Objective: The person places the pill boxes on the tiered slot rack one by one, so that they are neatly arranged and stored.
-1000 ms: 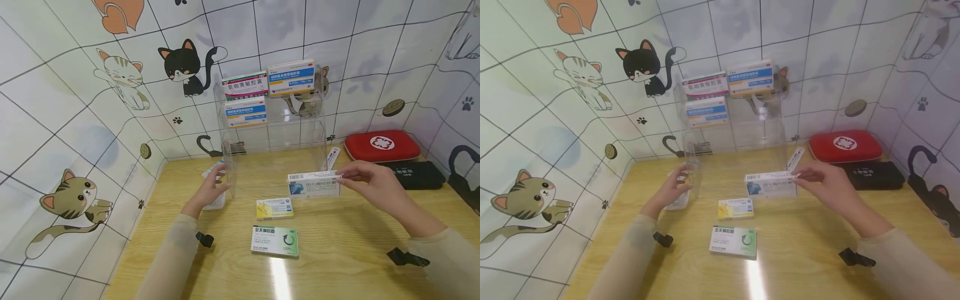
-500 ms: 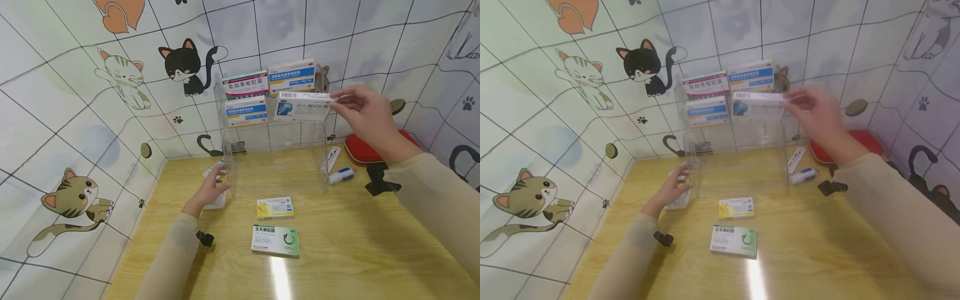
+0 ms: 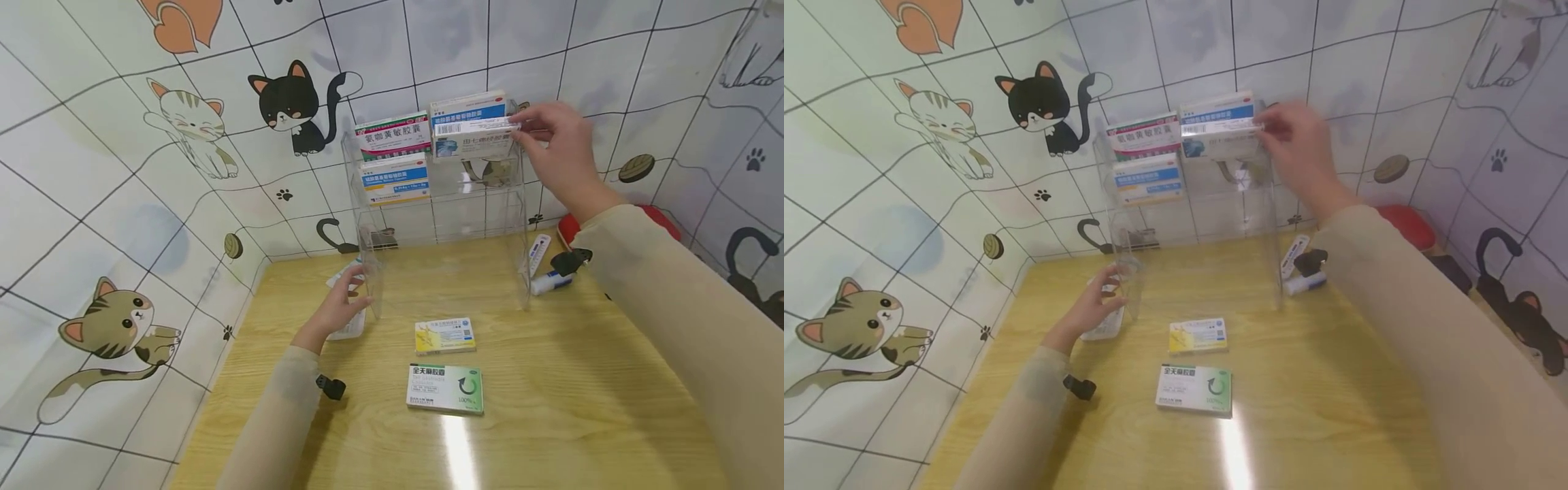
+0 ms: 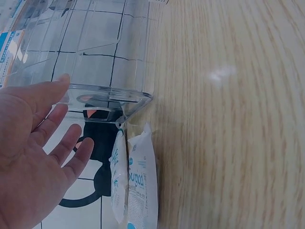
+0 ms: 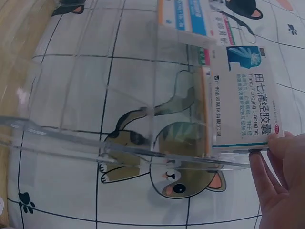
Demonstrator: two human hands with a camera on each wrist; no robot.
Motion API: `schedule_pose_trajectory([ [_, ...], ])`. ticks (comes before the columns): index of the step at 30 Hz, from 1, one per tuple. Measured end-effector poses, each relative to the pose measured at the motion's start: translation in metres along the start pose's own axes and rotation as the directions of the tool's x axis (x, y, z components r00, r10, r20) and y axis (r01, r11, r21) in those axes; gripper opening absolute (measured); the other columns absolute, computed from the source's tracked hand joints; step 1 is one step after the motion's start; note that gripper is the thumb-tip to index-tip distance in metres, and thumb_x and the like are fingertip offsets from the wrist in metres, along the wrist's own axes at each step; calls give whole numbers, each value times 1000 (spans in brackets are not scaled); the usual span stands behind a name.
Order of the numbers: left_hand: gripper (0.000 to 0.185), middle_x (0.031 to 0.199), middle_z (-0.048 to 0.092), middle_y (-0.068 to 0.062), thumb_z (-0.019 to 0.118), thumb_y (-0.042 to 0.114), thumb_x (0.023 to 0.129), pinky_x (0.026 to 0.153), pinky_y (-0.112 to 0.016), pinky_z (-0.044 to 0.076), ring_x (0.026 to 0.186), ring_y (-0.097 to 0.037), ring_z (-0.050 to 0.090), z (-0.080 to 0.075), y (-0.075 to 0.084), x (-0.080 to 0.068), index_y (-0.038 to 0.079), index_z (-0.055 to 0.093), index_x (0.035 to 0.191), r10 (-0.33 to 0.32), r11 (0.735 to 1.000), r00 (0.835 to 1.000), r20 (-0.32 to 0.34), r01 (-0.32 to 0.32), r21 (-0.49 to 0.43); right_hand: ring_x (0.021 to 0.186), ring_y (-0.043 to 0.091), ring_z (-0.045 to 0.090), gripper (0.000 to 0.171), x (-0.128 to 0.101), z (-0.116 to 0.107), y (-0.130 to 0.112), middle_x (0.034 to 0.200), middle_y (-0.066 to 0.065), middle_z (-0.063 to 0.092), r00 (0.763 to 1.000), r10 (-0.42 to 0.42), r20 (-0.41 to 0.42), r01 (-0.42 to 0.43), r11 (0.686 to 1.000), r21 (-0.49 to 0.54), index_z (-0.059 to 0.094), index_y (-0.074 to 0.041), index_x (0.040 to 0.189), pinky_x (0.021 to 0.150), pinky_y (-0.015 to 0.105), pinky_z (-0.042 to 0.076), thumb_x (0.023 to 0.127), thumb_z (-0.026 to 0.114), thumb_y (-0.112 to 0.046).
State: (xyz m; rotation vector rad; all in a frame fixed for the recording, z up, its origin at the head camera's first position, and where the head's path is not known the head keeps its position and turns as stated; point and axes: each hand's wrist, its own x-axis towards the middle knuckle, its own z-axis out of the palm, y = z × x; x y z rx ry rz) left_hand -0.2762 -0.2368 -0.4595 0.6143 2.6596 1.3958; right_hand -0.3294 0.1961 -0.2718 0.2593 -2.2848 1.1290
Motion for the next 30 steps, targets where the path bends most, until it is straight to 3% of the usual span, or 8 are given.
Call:
schedule_pose_trajectory([
  [5,68,156,38,-21,66,7,101,116,-62,40,141,-48,40,-1,1,0,5,29,158,-16,1000,1000,10,16,-6,125,22,66,33,0,3,-1,139,5,62,998,35,48,-30,995,-99,68,-16,135,106,34,55,105,61,-28],
  [10,68,156,39,-18,67,9,101,117,-59,41,142,-45,40,-2,3,0,9,30,158,-34,999,999,4,34,-8,118,27,67,29,0,7,-3,132,11,65,997,1,78,11,987,-157,70,-13,131,101,46,58,105,61,-22],
  [18,67,159,36,-23,65,3,100,114,-65,40,140,-48,41,0,-1,3,0,29,157,28,1000,1000,9,-28,1,114,37,67,27,4,9,-8,128,19,67,983,-25,184,73,963,-258,71,-6,127,97,54,56,104,62,-15],
  [24,67,158,38,-19,67,2,99,114,-64,41,140,-46,42,-1,-3,3,1,32,156,16,1000,1000,-3,-16,-3,120,39,65,32,0,6,-14,137,20,61,976,28,214,27,969,-247,68,-2,131,101,54,55,101,65,-10],
  [30,67,159,37,-19,67,4,99,114,-64,40,140,-45,42,-1,-4,1,1,31,156,15,1000,1000,-2,-15,-9,115,36,66,28,-28,15,-9,141,17,57,986,-56,160,79,987,-141,72,0,124,100,50,57,97,72,-9],
])
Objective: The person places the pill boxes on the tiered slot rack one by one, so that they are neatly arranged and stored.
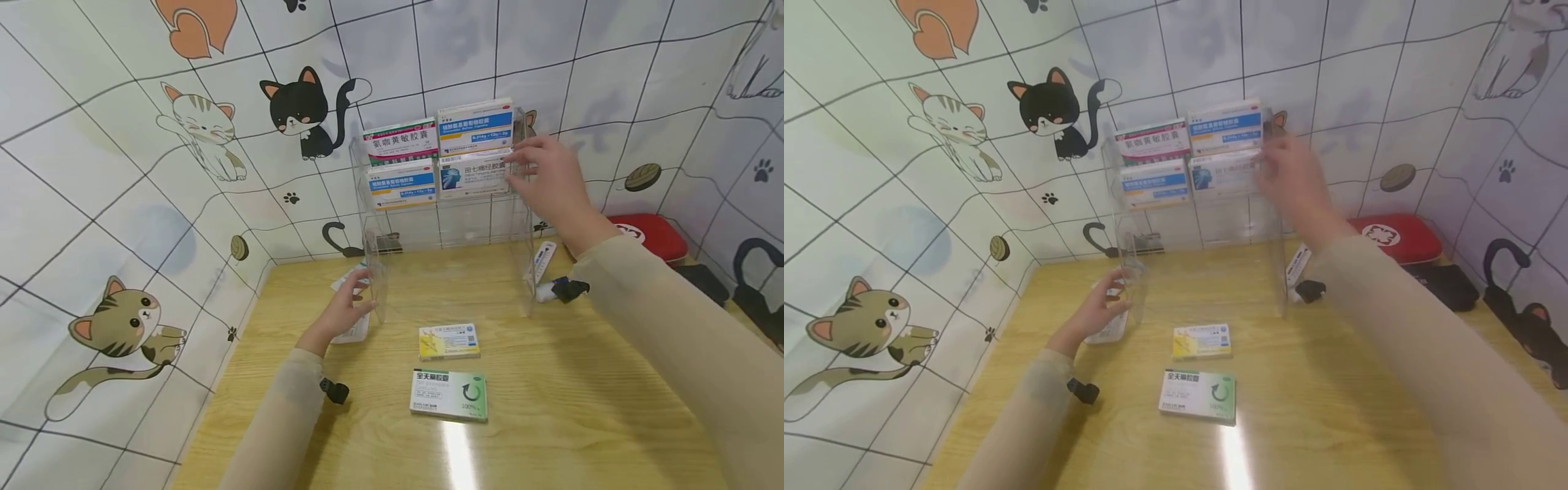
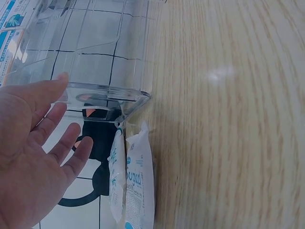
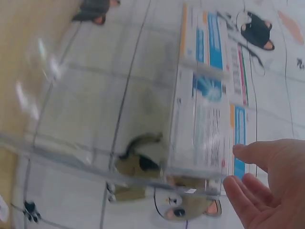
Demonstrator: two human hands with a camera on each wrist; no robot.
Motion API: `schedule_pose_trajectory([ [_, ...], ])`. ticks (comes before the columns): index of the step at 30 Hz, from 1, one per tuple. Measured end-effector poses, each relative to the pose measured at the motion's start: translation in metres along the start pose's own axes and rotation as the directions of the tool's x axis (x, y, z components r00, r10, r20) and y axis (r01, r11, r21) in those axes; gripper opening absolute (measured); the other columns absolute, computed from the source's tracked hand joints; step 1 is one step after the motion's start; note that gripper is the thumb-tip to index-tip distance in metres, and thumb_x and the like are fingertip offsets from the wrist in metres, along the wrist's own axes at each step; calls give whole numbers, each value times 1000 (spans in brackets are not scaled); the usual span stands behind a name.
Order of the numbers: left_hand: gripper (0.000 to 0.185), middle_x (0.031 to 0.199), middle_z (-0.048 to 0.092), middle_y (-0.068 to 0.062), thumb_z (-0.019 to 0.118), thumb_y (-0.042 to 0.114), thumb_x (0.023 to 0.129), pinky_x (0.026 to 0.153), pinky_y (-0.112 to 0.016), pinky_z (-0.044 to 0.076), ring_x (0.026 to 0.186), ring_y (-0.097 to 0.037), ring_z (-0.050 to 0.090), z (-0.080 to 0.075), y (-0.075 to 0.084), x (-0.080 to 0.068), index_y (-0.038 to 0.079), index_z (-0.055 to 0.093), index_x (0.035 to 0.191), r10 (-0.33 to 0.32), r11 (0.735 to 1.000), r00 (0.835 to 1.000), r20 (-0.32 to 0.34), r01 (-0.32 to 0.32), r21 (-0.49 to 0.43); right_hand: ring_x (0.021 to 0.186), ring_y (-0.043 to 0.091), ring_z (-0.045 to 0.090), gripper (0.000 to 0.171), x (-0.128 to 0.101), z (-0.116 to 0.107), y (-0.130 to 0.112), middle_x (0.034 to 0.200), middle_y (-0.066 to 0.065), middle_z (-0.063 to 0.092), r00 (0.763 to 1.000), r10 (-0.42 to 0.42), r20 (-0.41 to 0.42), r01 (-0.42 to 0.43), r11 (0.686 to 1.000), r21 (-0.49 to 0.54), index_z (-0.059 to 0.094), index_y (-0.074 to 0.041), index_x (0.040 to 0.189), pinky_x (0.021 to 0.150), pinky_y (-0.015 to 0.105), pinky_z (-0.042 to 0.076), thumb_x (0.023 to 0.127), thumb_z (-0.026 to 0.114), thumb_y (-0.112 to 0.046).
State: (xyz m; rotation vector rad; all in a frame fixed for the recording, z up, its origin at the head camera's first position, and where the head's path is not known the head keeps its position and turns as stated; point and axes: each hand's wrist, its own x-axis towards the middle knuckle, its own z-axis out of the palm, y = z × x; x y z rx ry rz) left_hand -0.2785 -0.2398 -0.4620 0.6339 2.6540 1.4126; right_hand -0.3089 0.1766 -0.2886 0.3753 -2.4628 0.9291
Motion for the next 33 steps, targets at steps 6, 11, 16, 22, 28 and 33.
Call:
schedule_pose_trajectory([
  [6,68,159,36,-20,66,3,100,114,-64,41,140,-46,42,1,3,0,-1,30,157,3,1000,1000,-1,-3,4,105,31,70,25,-54,31,2,126,12,65,998,3,70,-11,992,128,74,-4,116,91,49,61,91,78,-7],
  [11,68,159,37,-18,66,1,99,114,-63,41,140,-44,42,-1,5,1,0,30,157,-5,1000,1000,-3,5,3,101,30,73,25,-103,61,12,118,11,69,973,21,228,-54,989,140,75,-9,116,87,47,63,92,79,-11],
  [16,68,160,35,-21,66,3,100,114,-63,41,141,-43,42,-1,4,2,-1,29,157,0,1000,1000,11,0,6,98,25,73,23,-147,79,19,118,12,72,927,26,375,-106,975,196,76,-10,114,84,39,64,91,80,-13],
  [22,67,160,36,-18,66,6,100,114,-60,43,141,-44,42,-1,1,2,2,31,157,-6,1000,1000,7,6,12,91,15,70,27,-194,90,16,110,9,73,851,17,525,-157,962,223,76,-8,111,73,25,61,86,85,-15],
  [28,66,159,38,-16,67,8,100,114,-59,44,140,-41,44,-1,0,1,5,33,156,-1,1000,1000,-6,1,23,85,12,66,42,-224,95,11,101,1,70,795,25,606,-179,964,195,74,-10,115,68,21,57,81,90,-27],
  [33,65,160,37,-14,66,6,101,115,-59,43,142,-39,43,0,0,1,7,33,156,-13,1000,1000,-10,13,12,79,7,57,47,-236,101,12,92,-6,65,773,22,634,-165,972,168,75,-11,115,65,20,52,77,92,-35],
])
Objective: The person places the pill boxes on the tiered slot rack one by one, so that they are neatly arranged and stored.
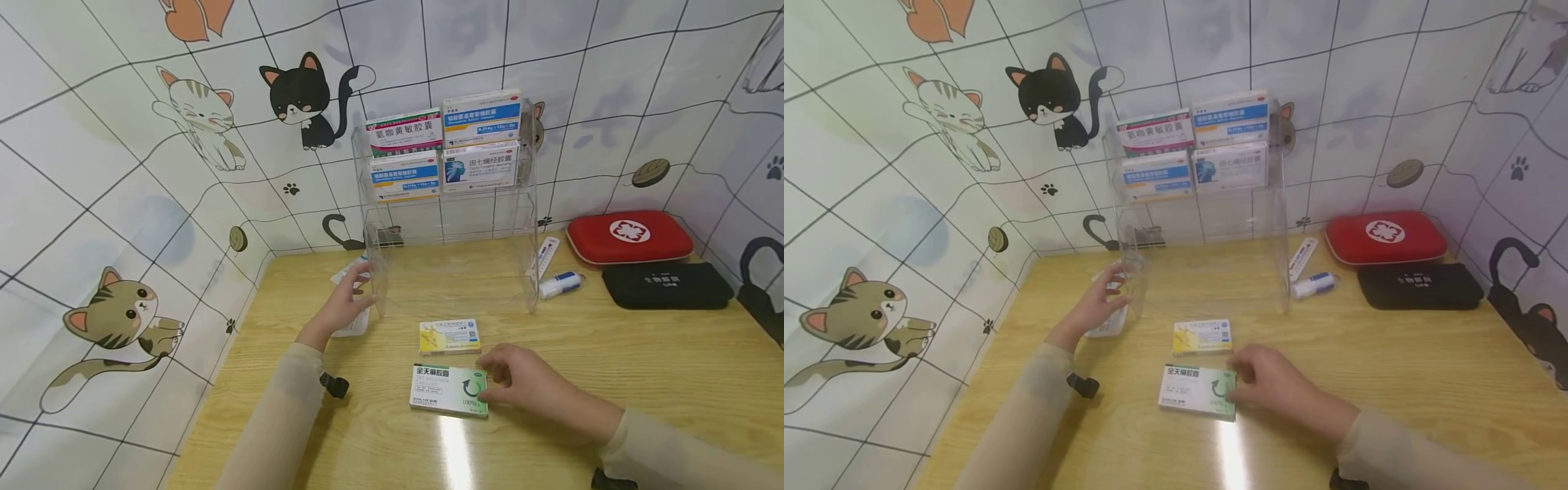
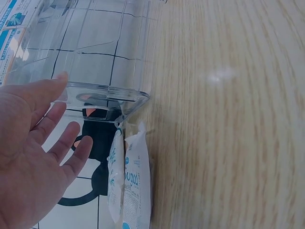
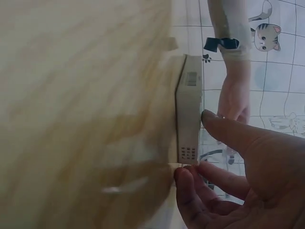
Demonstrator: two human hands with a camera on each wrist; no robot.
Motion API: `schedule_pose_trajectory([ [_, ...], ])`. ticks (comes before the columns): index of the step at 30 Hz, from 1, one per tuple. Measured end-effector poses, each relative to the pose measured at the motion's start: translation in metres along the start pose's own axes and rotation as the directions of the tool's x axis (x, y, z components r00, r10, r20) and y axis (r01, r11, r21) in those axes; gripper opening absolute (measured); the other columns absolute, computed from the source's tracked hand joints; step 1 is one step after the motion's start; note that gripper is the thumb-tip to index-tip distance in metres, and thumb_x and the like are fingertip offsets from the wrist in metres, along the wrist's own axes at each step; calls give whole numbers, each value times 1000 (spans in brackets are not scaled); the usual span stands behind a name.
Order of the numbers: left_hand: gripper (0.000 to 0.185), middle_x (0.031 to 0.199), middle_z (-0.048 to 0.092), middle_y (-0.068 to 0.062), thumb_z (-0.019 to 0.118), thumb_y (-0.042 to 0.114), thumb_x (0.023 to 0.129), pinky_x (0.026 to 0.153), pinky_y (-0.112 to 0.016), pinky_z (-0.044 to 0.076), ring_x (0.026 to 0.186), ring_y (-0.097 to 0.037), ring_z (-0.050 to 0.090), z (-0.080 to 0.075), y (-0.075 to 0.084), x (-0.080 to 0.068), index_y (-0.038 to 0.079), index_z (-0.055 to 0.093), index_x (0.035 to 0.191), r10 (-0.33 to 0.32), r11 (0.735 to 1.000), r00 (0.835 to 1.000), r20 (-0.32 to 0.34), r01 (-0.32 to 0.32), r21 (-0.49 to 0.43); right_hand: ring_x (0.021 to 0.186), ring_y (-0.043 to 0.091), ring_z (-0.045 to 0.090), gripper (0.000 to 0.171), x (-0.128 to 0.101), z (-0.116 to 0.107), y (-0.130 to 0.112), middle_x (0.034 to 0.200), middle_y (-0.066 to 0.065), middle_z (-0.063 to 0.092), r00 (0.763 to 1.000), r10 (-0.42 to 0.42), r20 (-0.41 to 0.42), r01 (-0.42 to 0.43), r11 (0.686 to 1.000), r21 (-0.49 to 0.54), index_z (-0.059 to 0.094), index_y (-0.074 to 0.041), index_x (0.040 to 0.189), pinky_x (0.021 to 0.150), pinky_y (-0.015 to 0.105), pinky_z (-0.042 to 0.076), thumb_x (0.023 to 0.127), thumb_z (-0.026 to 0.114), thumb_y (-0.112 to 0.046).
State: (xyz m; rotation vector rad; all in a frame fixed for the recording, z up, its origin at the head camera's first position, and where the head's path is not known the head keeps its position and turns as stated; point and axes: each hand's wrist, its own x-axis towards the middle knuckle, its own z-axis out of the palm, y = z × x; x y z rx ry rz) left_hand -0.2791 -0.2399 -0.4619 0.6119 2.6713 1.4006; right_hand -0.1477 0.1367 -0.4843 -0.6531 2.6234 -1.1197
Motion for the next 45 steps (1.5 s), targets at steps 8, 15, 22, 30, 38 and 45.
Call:
schedule_pose_trajectory([
  [8,65,159,39,-16,65,3,100,115,-60,42,141,-39,44,1,2,1,6,33,157,5,1000,1000,-5,-5,-1,79,7,61,38,-8,2,-3,88,-4,68,1000,22,-5,-21,995,94,74,-10,105,65,20,54,77,93,-25],
  [15,66,159,38,-15,66,5,101,116,-60,41,141,-40,43,0,2,1,8,32,157,0,1000,1000,1,0,-11,86,11,71,24,-8,-15,-16,103,2,76,990,118,-77,-102,978,183,76,-16,105,71,23,60,83,87,-15],
  [22,66,159,38,-16,66,5,100,116,-59,42,142,-40,43,-2,1,-1,7,32,157,-4,1000,1000,-2,4,0,88,13,75,20,14,-35,-19,108,3,78,959,-12,-284,46,993,113,79,-19,105,74,22,61,87,83,-10],
  [30,67,160,37,-20,66,4,100,115,-60,41,142,-41,42,0,2,-1,3,30,158,-14,1000,1000,0,14,-11,86,19,77,22,66,-78,-40,108,3,79,829,-191,-526,215,976,-15,80,-15,109,74,22,62,88,83,-10],
  [38,68,160,36,-18,65,4,101,115,-61,41,142,-40,42,0,1,1,4,29,158,0,1000,1000,5,0,-12,95,16,74,24,119,-120,-68,112,2,76,739,-186,-647,249,969,6,77,-14,116,79,14,57,92,80,-14],
  [45,68,159,37,-19,66,4,100,116,-61,41,142,-43,42,1,2,-1,3,29,158,-20,1000,1000,-2,20,-23,103,15,69,23,161,-122,-62,124,1,70,728,-195,-657,237,971,-25,77,-13,118,89,34,62,94,77,-12],
])
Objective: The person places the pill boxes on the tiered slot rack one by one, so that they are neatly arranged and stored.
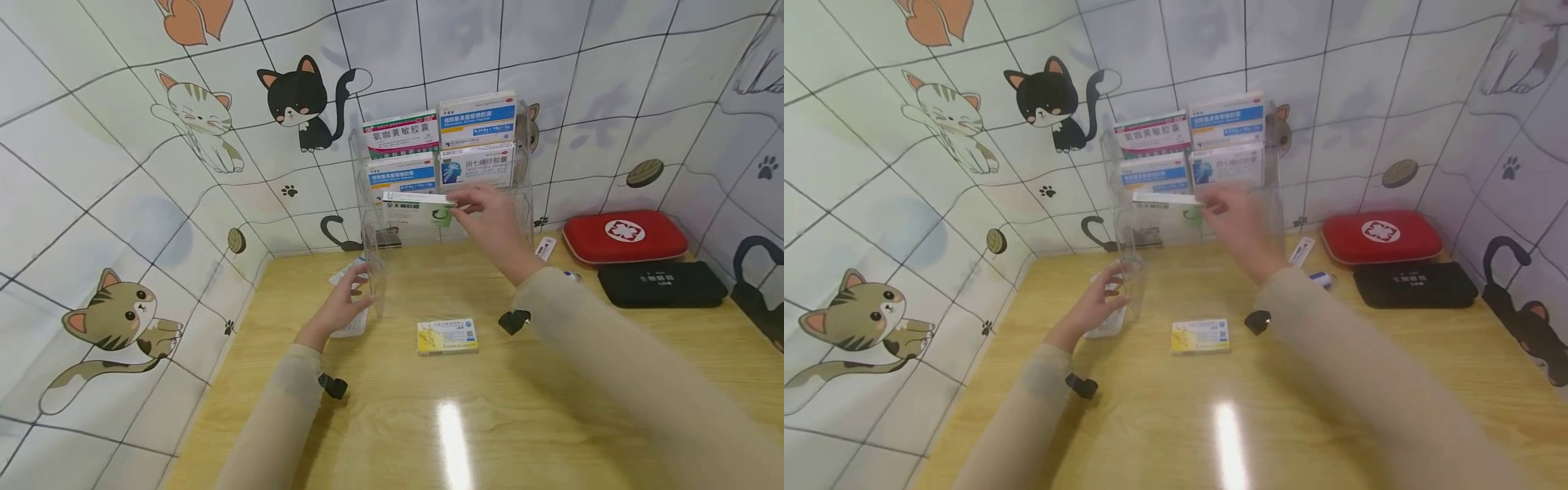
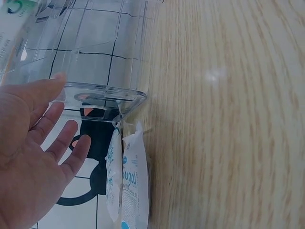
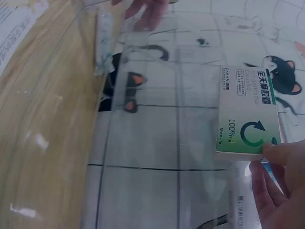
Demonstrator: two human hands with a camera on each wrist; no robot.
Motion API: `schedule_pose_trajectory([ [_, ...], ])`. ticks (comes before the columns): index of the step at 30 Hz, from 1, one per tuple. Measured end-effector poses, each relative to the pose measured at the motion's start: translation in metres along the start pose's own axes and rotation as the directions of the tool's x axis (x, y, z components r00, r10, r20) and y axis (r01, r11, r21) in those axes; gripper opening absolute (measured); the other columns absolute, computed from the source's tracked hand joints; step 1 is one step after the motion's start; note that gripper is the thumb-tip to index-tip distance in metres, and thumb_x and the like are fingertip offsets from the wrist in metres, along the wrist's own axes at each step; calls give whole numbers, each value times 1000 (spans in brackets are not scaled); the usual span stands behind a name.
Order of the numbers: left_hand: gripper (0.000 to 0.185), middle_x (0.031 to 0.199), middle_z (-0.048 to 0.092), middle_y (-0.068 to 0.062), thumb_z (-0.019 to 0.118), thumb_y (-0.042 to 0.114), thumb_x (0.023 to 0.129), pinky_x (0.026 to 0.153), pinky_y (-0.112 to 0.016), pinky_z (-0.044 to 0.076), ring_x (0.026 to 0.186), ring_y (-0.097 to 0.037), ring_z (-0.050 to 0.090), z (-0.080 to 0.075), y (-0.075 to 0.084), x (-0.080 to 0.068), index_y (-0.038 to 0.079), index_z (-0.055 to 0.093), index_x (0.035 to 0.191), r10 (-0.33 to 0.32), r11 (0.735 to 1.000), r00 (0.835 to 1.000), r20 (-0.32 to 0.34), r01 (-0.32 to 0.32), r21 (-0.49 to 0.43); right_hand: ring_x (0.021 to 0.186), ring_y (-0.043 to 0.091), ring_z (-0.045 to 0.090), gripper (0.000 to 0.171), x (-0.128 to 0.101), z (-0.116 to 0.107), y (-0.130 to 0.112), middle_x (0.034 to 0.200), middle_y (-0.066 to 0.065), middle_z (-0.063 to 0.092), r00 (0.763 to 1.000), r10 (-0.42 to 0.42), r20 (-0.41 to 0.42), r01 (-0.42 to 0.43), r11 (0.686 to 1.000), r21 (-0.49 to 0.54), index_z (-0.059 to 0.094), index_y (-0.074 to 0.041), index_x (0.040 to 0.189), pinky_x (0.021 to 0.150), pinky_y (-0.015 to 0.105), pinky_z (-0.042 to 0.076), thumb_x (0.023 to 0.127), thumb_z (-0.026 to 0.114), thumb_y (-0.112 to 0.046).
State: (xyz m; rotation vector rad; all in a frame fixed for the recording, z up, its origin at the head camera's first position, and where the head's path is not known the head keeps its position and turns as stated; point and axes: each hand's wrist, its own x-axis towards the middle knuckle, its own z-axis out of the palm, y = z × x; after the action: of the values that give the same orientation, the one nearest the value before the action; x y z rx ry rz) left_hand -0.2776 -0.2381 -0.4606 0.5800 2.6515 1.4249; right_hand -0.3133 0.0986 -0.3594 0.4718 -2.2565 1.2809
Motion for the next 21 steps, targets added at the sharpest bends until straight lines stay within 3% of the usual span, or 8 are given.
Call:
schedule_pose_trajectory([
  [7,69,160,36,-18,65,4,101,116,-61,41,143,-44,41,1,0,-2,5,28,159,-9,1000,1000,3,9,10,103,22,70,24,3,24,14,125,5,69,998,7,57,-7,1000,-14,78,-11,117,89,41,62,93,77,-8],
  [14,69,160,37,-16,66,5,101,116,-61,40,142,-42,42,1,-2,-1,7,29,159,-11,1000,1000,5,11,-2,111,24,68,26,1,29,10,129,6,68,998,-14,69,15,1000,-20,77,-9,121,92,40,62,94,76,-8],
  [18,68,159,37,-16,65,4,100,116,-60,41,142,-43,42,1,0,-1,7,30,158,-5,1000,1000,1,5,2,118,29,65,30,-20,22,9,136,9,65,998,-3,69,2,1000,12,73,-5,125,96,43,60,95,73,-5],
  [21,68,159,37,-16,65,4,100,116,-59,41,142,-43,42,1,0,-2,7,30,158,-10,1000,1000,-2,10,12,112,30,68,31,-46,16,9,136,9,64,996,22,87,-25,999,36,73,-5,124,94,45,61,93,74,-3],
])
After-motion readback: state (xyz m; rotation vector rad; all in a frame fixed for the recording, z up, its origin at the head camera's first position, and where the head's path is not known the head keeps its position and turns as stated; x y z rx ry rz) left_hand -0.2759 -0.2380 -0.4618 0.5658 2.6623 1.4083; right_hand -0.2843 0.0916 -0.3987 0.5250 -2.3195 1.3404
